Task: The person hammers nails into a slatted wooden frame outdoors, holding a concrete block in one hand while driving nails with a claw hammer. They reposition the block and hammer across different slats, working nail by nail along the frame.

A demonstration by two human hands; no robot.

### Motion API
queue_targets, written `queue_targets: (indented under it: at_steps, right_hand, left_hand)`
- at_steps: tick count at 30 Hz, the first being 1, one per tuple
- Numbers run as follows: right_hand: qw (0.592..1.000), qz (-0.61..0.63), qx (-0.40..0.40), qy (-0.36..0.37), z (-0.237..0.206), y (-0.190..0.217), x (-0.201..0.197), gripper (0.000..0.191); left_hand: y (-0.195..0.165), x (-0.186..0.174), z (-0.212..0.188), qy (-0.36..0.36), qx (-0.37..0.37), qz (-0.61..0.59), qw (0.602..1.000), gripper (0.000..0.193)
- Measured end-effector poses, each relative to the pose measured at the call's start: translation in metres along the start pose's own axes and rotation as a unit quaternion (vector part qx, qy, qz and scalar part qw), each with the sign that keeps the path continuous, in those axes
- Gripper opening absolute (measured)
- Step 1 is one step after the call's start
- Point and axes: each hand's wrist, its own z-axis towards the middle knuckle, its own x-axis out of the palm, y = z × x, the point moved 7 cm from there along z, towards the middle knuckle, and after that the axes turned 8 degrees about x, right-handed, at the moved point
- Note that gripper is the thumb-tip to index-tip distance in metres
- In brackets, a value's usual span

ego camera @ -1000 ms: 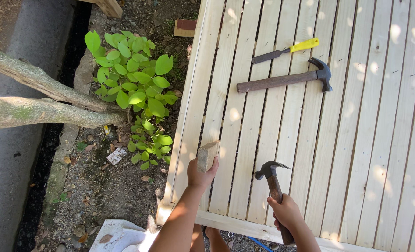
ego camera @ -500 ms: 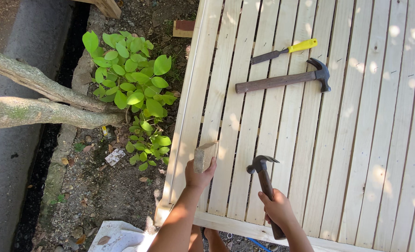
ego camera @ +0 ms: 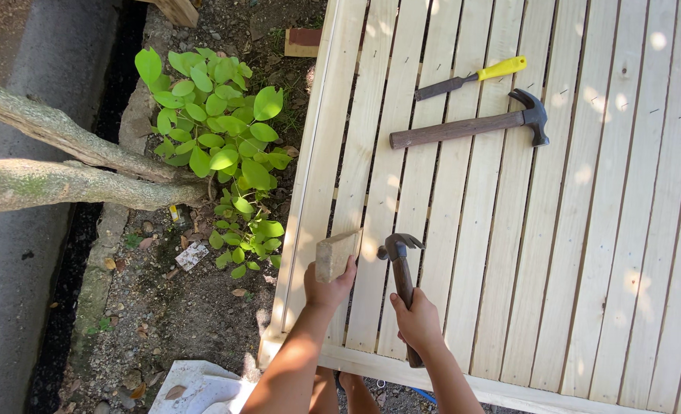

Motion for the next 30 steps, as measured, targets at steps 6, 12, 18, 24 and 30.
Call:
queue_targets:
  at_steps: [6, 12, 18, 24, 30]
  right_hand:
    - [0.988, -0.002, -0.128, -0.089, -0.056, -0.007, -0.026, 0.032]
    - [0.89, -0.097, -0.412, -0.169, -0.137, 0.009, -0.037, 0.035]
    - [0.953, -0.162, -0.248, -0.062, -0.129, 0.025, -0.014, 0.037]
    - [0.919, -0.103, -0.374, -0.074, -0.144, 0.034, -0.02, 0.035]
    - [0.95, -0.135, -0.278, -0.054, -0.127, 0.019, -0.009, 0.034]
  left_hand:
    - [-0.027, 0.008, -0.012, 0.002, 0.062, -0.014, 0.998, 0.057]
    - [-0.019, 0.022, -0.011, 0.053, 0.001, 0.059, 0.997, 0.063]
    - [-0.02, 0.023, -0.014, 0.074, 0.01, 0.075, 0.994, 0.065]
    - [-0.027, 0.015, -0.011, 0.011, 0.069, -0.018, 0.997, 0.062]
    - [-0.015, 0.023, -0.011, 0.072, -0.008, 0.042, 0.996, 0.067]
